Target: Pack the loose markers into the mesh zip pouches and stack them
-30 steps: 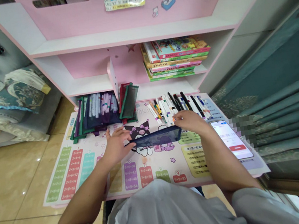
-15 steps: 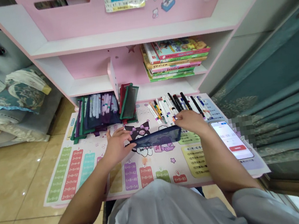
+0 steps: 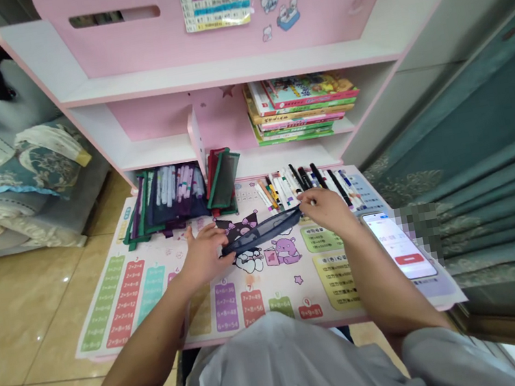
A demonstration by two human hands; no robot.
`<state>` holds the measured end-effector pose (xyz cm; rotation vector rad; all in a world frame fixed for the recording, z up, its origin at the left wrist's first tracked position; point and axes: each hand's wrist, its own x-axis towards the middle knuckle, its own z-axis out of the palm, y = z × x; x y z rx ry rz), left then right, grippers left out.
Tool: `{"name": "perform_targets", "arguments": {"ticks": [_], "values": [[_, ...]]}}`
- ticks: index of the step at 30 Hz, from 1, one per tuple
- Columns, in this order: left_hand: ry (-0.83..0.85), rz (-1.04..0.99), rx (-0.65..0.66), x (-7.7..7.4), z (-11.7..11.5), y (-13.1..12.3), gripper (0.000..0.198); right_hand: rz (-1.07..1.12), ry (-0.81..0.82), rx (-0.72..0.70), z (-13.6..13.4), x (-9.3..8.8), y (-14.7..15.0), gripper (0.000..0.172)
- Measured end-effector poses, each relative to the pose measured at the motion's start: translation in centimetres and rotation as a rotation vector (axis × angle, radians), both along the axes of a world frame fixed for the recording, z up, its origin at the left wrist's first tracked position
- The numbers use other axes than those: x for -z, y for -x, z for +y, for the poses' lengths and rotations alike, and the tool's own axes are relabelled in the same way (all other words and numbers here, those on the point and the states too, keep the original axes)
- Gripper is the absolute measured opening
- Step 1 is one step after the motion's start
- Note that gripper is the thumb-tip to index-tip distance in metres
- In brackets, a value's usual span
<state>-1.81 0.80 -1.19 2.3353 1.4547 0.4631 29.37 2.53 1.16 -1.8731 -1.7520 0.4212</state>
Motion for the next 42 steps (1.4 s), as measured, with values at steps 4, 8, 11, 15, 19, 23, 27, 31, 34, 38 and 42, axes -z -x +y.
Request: {"name": "perform_targets", "arguments": {"ticks": [4, 8, 11, 15, 19, 23, 27, 31, 34, 38, 42], "values": [[0.011, 0.025, 0.03, 0.3, 0.0, -0.2, 0.009, 0.132, -0.167, -0.089, -0.2, 0.2, 0.9, 0.015], [-0.031, -0.011, 0.028, 0.0, -0.3, -0.3, 0.009, 0.169, -0.251, -0.172, -0.4, 0.5, 2.1, 0.016], [-0.087, -0.087, 0.028, -0.7, -0.7, -0.3, 0.014, 0.187, -0.302, -0.137, -0.5, 1.1, 3.0, 0.02], [-0.179, -0.185, 0.01, -1.4, -1.2, -0.5, 0.018, 0.198, -0.346, -0.026, -1.0, 2.0, 4.5, 0.028], [-0.22, -0.203, 0.001, -0.9, -1.6, -1.0, 0.018, 0.222, -0.227, -0.163, -2.0, 2.7, 6.4, 0.044], [-0.259, -0.189, 0.054, -0.1, -2.3, -1.8, 0.017, 0.189, -0.159, -0.213, -2.7, 3.5, 7.9, 0.05], [-0.261, -0.146, 0.086, -0.2, -2.9, -2.3, 0.016, 0.188, -0.12, -0.181, -2.7, 3.9, 8.0, 0.048], [-0.237, -0.102, 0.086, -0.4, -3.0, -2.3, 0.016, 0.22, -0.124, -0.193, -2.3, 4.1, 7.7, 0.041], [-0.211, -0.098, 0.079, -0.2, -3.0, -2.3, 0.015, 0.214, -0.131, -0.194, -2.1, 4.5, 7.6, 0.025], [-0.152, -0.127, 0.085, 0.0, -3.1, -2.6, 0.016, 0.233, -0.154, -0.265, -2.0, 4.6, 7.7, 0.02], [-0.053, -0.144, 0.065, -0.2, -3.2, -2.9, 0.032, 0.231, -0.137, -0.369, -2.3, 3.9, 7.7, 0.023]]}}
